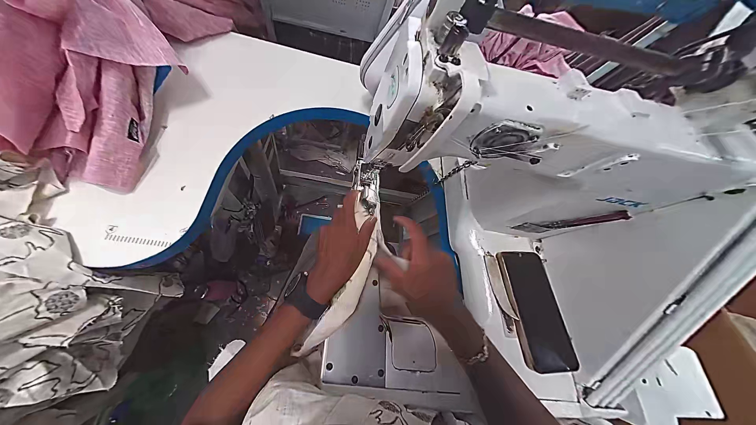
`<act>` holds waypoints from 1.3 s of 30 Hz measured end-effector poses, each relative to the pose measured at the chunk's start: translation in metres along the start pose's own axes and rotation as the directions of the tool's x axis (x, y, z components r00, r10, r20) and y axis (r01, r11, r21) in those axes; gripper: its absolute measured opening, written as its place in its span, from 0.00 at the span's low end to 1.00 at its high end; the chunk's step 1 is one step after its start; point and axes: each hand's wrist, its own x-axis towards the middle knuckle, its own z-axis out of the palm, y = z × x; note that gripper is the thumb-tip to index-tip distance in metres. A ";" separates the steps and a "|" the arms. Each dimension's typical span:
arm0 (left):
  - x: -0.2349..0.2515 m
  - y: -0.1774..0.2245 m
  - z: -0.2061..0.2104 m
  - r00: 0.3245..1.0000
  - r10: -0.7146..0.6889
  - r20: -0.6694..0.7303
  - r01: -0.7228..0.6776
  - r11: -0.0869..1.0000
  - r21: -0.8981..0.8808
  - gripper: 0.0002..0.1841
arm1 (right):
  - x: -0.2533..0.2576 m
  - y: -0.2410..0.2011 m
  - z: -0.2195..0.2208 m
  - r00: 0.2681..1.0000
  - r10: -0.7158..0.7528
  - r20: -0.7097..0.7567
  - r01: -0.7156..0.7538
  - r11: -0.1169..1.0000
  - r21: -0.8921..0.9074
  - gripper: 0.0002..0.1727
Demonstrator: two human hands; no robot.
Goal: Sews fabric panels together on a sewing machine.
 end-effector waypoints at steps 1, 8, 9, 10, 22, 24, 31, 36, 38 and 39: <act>-0.005 -0.002 -0.003 0.998 -0.024 0.060 0.023 1.000 0.020 0.31 | 0.014 0.017 -0.012 0.976 0.185 0.119 -0.186 0.982 0.004 0.24; -0.001 -0.014 -0.005 0.991 0.128 -0.051 -0.129 0.991 -0.031 0.33 | 0.044 0.000 0.004 0.990 0.026 -0.141 -0.013 0.996 0.093 0.13; -0.008 -0.017 -0.006 0.984 0.173 -0.033 -0.173 0.985 0.018 0.29 | 0.039 0.002 0.013 0.980 -0.036 -0.198 0.051 0.996 0.072 0.12; -0.013 -0.018 -0.007 0.981 0.193 0.001 -0.193 0.979 0.068 0.26 | 0.035 0.008 0.018 0.970 -0.094 -0.225 0.113 0.991 0.076 0.13; 0.003 -0.026 -0.002 0.895 0.440 -0.071 -0.419 0.886 0.199 0.14 | 0.031 0.019 0.007 0.948 -0.303 0.100 0.282 0.942 0.183 0.10; 0.000 -0.026 -0.003 0.910 0.411 -0.058 -0.404 0.908 0.109 0.15 | 0.026 0.014 0.002 0.943 -0.316 0.107 0.298 0.942 0.155 0.10; -0.004 -0.021 -0.004 0.933 0.346 -0.096 -0.351 0.936 -0.033 0.19 | 0.050 0.006 0.029 0.983 -0.137 0.126 0.019 0.743 0.669 0.08; -0.002 -0.019 -0.003 0.945 0.319 -0.074 -0.324 0.943 -0.070 0.17 | 0.037 -0.006 0.034 0.997 -0.051 -0.064 0.078 0.830 0.552 0.06; 0.000 -0.017 -0.001 0.950 0.301 -0.079 -0.307 0.948 -0.078 0.16 | 0.040 0.000 0.031 1.000 -0.017 -0.015 0.023 0.781 0.624 0.02; 0.003 -0.018 0.000 0.947 0.310 -0.081 -0.316 0.946 -0.077 0.16 | 0.042 0.001 0.031 1.000 -0.001 -0.005 0.004 0.766 0.643 0.02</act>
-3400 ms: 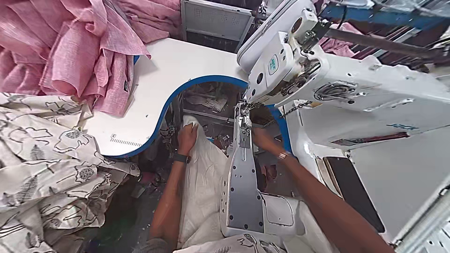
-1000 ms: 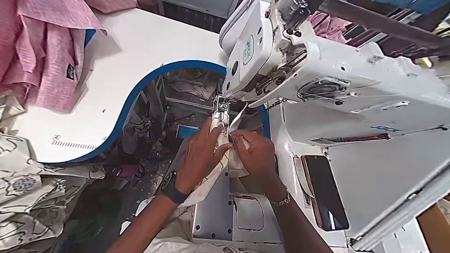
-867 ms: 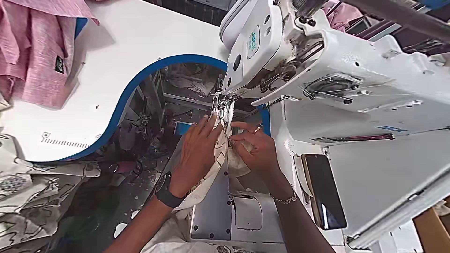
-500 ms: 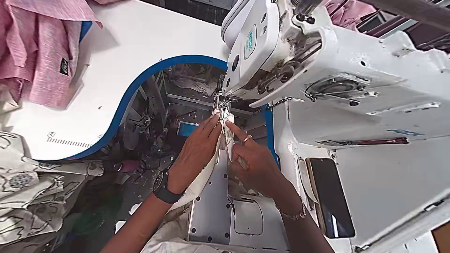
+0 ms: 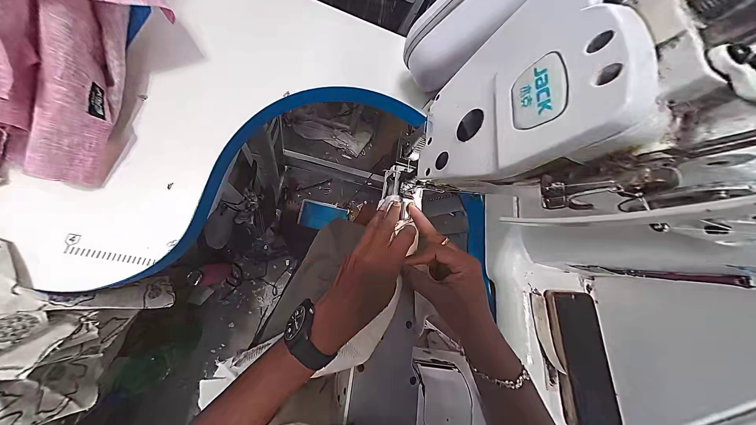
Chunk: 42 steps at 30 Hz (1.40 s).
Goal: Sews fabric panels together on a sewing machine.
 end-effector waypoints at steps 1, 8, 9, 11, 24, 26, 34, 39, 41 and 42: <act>0.001 -0.001 0.000 1.000 0.009 0.001 -0.009 1.000 0.005 0.17 | 0.001 0.000 0.000 1.000 0.013 0.000 -0.013 1.000 0.013 0.01; 0.006 -0.004 0.003 1.000 -0.010 -0.025 0.010 1.000 0.016 0.14 | -0.001 -0.009 0.012 0.999 0.028 -0.046 -0.032 0.996 -0.088 0.06; 0.006 -0.005 0.004 1.000 -0.002 -0.031 0.002 1.000 0.006 0.13 | -0.002 -0.011 0.016 0.997 0.024 -0.070 -0.034 0.989 -0.144 0.07; 0.011 -0.013 0.002 0.999 0.028 -0.026 -0.028 1.000 -0.008 0.14 | 0.000 -0.015 0.029 0.989 -0.050 -0.140 0.005 0.952 -0.306 0.09; -0.053 0.026 -0.028 0.995 -0.101 0.013 0.102 0.988 -0.114 0.11 | -0.087 -0.061 -0.027 0.928 -0.123 0.352 0.338 0.673 -0.658 0.15; -0.056 0.030 -0.025 0.994 -0.106 0.024 0.108 0.988 -0.115 0.11 | -0.092 -0.091 0.005 0.929 -0.068 0.365 0.338 0.558 -0.757 0.11; -0.055 0.027 -0.044 0.974 -0.151 0.168 0.178 0.971 -0.157 0.11 | -0.051 -0.129 0.002 0.830 0.434 0.350 0.105 0.495 -0.862 0.13; -0.057 0.017 -0.017 0.996 -0.015 -0.089 0.004 0.992 -0.130 0.14 | -0.049 -0.113 -0.007 0.860 0.325 0.394 0.209 0.479 -0.852 0.11; -0.054 0.016 -0.011 0.989 -0.021 -0.144 0.003 0.993 -0.118 0.15 | -0.049 -0.107 -0.014 0.861 0.287 0.419 0.253 0.473 -0.844 0.15; -0.052 0.016 -0.014 0.991 -0.040 -0.125 0.027 0.994 -0.106 0.14 | -0.046 -0.106 -0.016 0.842 0.317 0.437 0.251 0.487 -0.836 0.16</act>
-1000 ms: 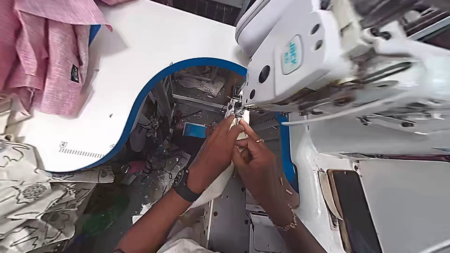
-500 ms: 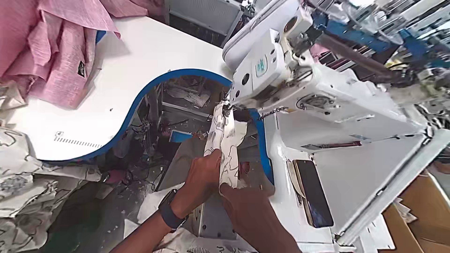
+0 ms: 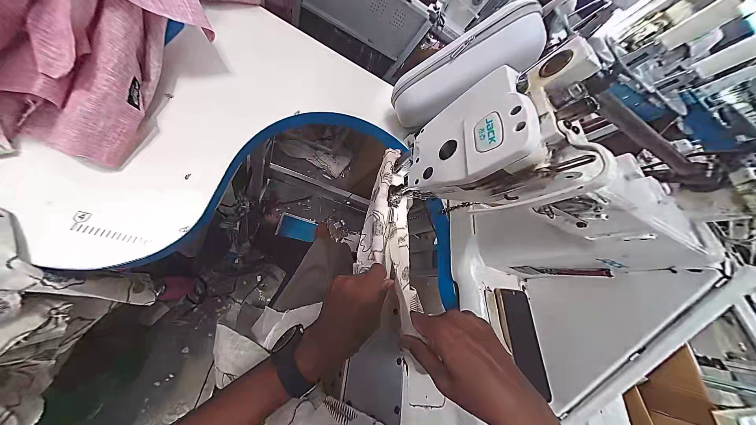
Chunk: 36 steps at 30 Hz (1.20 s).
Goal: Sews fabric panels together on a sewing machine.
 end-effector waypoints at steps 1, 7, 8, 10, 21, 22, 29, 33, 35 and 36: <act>0.001 0.003 -0.008 0.997 -0.038 0.063 0.037 0.999 0.012 0.13 | 0.003 0.001 -0.003 0.998 0.017 0.062 -0.019 1.000 0.021 0.17; -0.026 0.005 -0.028 0.991 0.043 0.126 -0.042 0.999 -0.011 0.13 | 0.002 0.010 0.004 0.995 -0.055 0.088 0.046 0.994 0.101 0.17; -0.022 -0.001 -0.022 0.992 0.100 0.076 -0.098 0.995 -0.027 0.14 | 0.003 0.012 0.003 0.988 -0.049 0.148 0.030 0.992 0.126 0.17; -0.010 -0.007 -0.014 0.988 0.151 0.028 -0.149 0.987 -0.059 0.14 | 0.004 0.014 0.003 0.991 -0.055 0.123 0.040 0.992 0.121 0.17; -0.007 0.002 -0.004 0.999 0.000 0.041 0.003 0.998 -0.068 0.11 | 0.040 -0.015 -0.009 0.992 0.088 0.093 -0.077 0.990 -0.118 0.10; -0.002 0.003 -0.004 0.998 -0.033 0.046 0.036 0.997 -0.066 0.11 | 0.049 -0.016 -0.017 0.975 0.124 0.184 -0.107 0.989 -0.102 0.12; -0.037 -0.067 -0.067 0.908 -0.293 0.299 0.379 0.878 -0.291 0.13 | 0.017 0.060 0.036 0.912 0.157 0.380 -0.228 0.962 0.151 0.15; -0.005 -0.045 -0.098 0.953 -0.022 0.302 0.072 0.985 -0.155 0.16 | -0.036 0.049 0.036 0.988 -0.128 -0.091 0.134 0.989 0.061 0.07; -0.025 0.020 -0.064 0.974 0.054 0.222 -0.061 0.998 0.025 0.13 | -0.052 -0.018 0.015 0.937 -0.099 -0.336 0.056 0.989 -0.136 0.07; -0.039 0.040 -0.044 0.988 0.031 0.153 -0.046 0.994 0.100 0.11 | -0.049 -0.043 0.020 0.909 -0.044 -0.414 -0.030 0.985 -0.171 0.11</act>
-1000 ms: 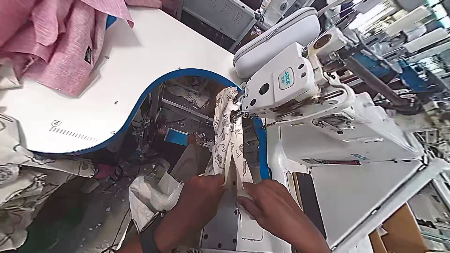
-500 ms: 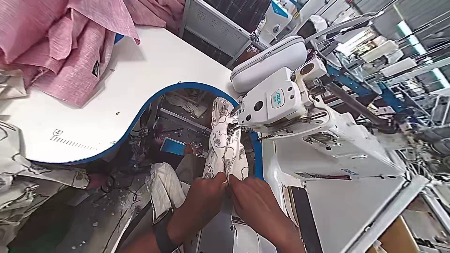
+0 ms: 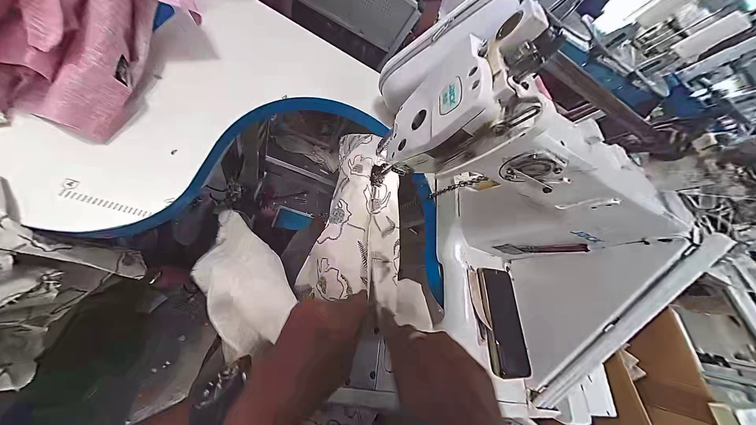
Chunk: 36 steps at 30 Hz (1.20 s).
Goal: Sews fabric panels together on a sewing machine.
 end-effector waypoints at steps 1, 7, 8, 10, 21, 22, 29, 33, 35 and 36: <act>-0.008 0.012 0.017 0.997 -0.049 -0.060 0.052 0.998 0.046 0.10 | 0.003 -0.017 0.011 0.997 0.062 -0.053 -0.064 0.997 -0.046 0.13; -0.002 -0.013 0.034 0.969 0.093 -0.227 -0.067 0.990 0.120 0.15 | 0.031 -0.024 0.033 0.980 0.168 -0.108 -0.181 0.974 -0.134 0.15; 0.002 -0.018 0.035 0.968 0.101 -0.229 -0.080 0.991 0.103 0.16 | 0.036 -0.024 0.036 0.980 0.165 -0.110 -0.179 0.974 -0.139 0.15; 0.009 -0.024 0.035 0.969 0.085 -0.231 -0.073 0.995 0.062 0.16 | 0.048 -0.023 0.038 0.982 0.171 -0.086 -0.182 0.974 -0.139 0.16; 0.057 -0.047 0.058 0.967 -0.143 -0.209 0.080 0.956 -0.282 0.14 | 0.101 0.006 0.055 0.967 0.226 -0.116 -0.247 0.942 -0.225 0.15; 0.064 -0.050 0.060 0.966 -0.147 -0.211 0.077 0.948 -0.309 0.14 | 0.107 0.010 0.058 0.964 0.240 -0.115 -0.260 0.944 -0.203 0.14; 0.050 -0.045 0.027 0.988 -0.133 0.077 0.149 0.950 -0.273 0.13 | 0.053 0.035 0.018 0.921 0.230 0.315 -0.282 0.950 0.132 0.11; 0.074 -0.071 0.015 0.919 0.095 0.383 0.125 0.851 -0.511 0.11 | 0.077 0.018 0.028 0.994 -0.021 0.111 0.008 0.994 0.111 0.09; 0.088 -0.093 0.021 0.890 0.189 0.415 0.162 0.720 -0.675 0.12 | 0.091 0.017 0.034 0.995 -0.060 0.077 0.054 0.996 0.076 0.06; 0.093 -0.100 0.025 0.887 0.200 0.416 0.202 0.642 -0.740 0.13 | 0.097 0.019 0.036 0.995 -0.059 0.076 0.052 0.995 0.083 0.06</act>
